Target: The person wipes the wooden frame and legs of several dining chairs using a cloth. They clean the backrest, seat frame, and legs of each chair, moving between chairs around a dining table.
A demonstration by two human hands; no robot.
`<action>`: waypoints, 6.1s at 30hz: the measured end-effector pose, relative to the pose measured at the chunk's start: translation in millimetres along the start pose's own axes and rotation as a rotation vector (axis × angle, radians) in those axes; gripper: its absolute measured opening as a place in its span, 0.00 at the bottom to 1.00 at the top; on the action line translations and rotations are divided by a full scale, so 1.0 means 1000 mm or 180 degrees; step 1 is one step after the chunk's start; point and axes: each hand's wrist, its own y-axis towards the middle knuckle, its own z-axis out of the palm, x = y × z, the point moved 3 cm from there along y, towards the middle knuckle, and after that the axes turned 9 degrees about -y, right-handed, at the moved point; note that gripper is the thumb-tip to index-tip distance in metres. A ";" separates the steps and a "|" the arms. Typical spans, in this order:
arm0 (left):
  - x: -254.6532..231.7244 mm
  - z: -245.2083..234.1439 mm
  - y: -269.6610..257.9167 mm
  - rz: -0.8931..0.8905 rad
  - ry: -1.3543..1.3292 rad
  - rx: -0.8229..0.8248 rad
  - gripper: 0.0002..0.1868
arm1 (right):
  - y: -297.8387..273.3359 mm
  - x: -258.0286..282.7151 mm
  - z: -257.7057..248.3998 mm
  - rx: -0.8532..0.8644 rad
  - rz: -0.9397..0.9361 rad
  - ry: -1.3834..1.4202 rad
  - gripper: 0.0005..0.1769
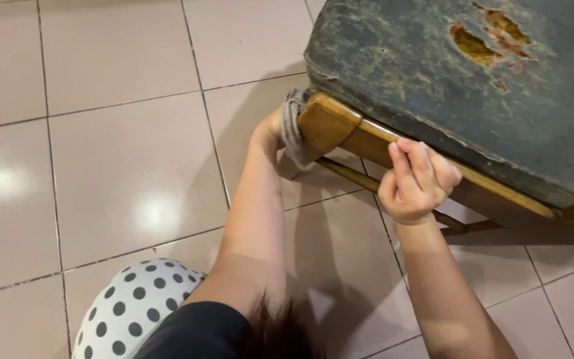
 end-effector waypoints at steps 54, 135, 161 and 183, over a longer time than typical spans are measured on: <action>-0.056 0.060 -0.073 0.1161 -0.0372 -0.1889 0.25 | -0.062 0.082 0.030 0.0867 0.2478 0.1382 0.10; -0.134 0.163 -0.104 0.3345 0.2247 -0.2809 0.32 | -0.070 -0.273 -0.145 -0.1414 0.3549 0.2836 0.19; -0.220 0.415 -0.189 0.3159 0.1490 -0.0434 0.62 | -0.040 -0.076 -0.101 -0.1290 0.4907 0.4687 0.35; -0.289 0.153 -0.176 0.2401 0.1013 -0.0683 0.39 | -0.140 -0.072 0.011 -0.0990 0.4776 0.3197 0.10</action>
